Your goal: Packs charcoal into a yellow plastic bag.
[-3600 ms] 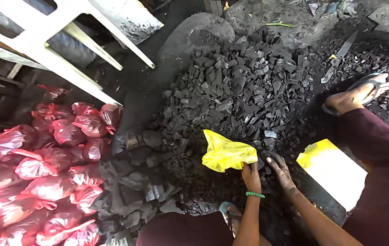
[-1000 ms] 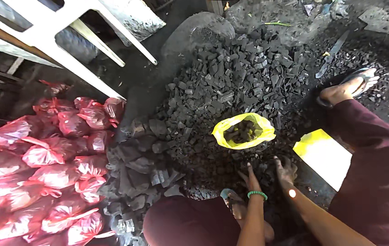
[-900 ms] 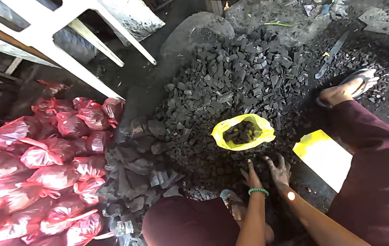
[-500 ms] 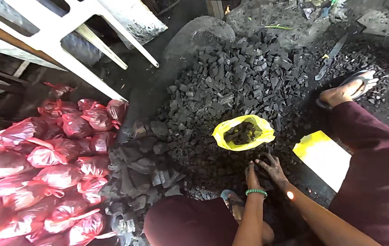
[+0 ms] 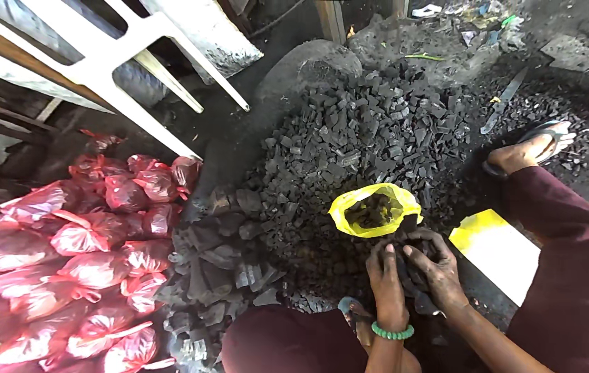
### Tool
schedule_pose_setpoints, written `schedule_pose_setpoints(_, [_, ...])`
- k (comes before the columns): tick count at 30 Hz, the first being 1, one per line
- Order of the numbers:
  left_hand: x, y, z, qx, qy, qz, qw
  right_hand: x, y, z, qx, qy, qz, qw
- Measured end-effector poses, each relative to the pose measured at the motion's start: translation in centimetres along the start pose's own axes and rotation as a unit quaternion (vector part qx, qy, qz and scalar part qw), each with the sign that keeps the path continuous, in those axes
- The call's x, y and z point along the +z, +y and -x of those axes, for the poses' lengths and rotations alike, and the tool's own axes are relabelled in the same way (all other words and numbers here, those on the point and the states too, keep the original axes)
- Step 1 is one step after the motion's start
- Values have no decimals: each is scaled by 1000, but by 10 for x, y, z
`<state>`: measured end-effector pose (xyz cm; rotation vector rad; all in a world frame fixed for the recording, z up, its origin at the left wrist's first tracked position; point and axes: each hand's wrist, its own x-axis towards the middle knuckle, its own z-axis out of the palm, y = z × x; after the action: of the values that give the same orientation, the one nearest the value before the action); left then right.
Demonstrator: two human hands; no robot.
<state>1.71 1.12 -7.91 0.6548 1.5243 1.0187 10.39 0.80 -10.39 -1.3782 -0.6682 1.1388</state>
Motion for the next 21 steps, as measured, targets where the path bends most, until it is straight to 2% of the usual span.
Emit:
schedule_pose_setpoints(3, [5, 26, -19, 32, -11, 0, 999, 15, -17, -22, -56, -8, 3, 998])
schedule_pose_setpoints(5, [6, 31, -49, 21, -23, -18, 999, 28, -13, -48, -33, -19, 13, 999])
schedule_pose_setpoints(7, [5, 29, -89, -32, -45, -7, 998, 40, 2, -82, 27, -49, 16, 998])
schedule_pose_setpoints(9, [3, 31, -125, -124, -36, 22, 991, 49, 21, -117, 90, -116, 82, 986])
schedule_pose_setpoints(10, [1, 34, -140, -162, -30, 35, 986, 50, 30, -135, 101, -166, 140, 971])
schedule_pose_setpoints(12, [0, 45, -162, -204, -1, 34, 978, 50, 33, -166, 78, -264, 295, 915])
schedule_pose_setpoints(14, [-3, 61, -166, -205, 2, 12, 979, 53, 12, -181, 52, -324, 404, 854])
schedule_pose_setpoints(16, [-7, 72, -162, -190, -13, -9, 982, 53, -18, -185, 46, -362, 436, 823])
schedule_pose_setpoints(18, [-13, 75, -156, -187, -34, -64, 980, 47, -38, -186, 39, -387, 417, 821])
schedule_pose_setpoints(19, [-19, 73, -152, -181, -52, -96, 977, 40, -45, -186, 44, -387, 388, 835])
schedule_pose_setpoints(21, [-36, 69, -143, -171, -113, -138, 969, 20, -50, -189, 77, -344, 291, 889])
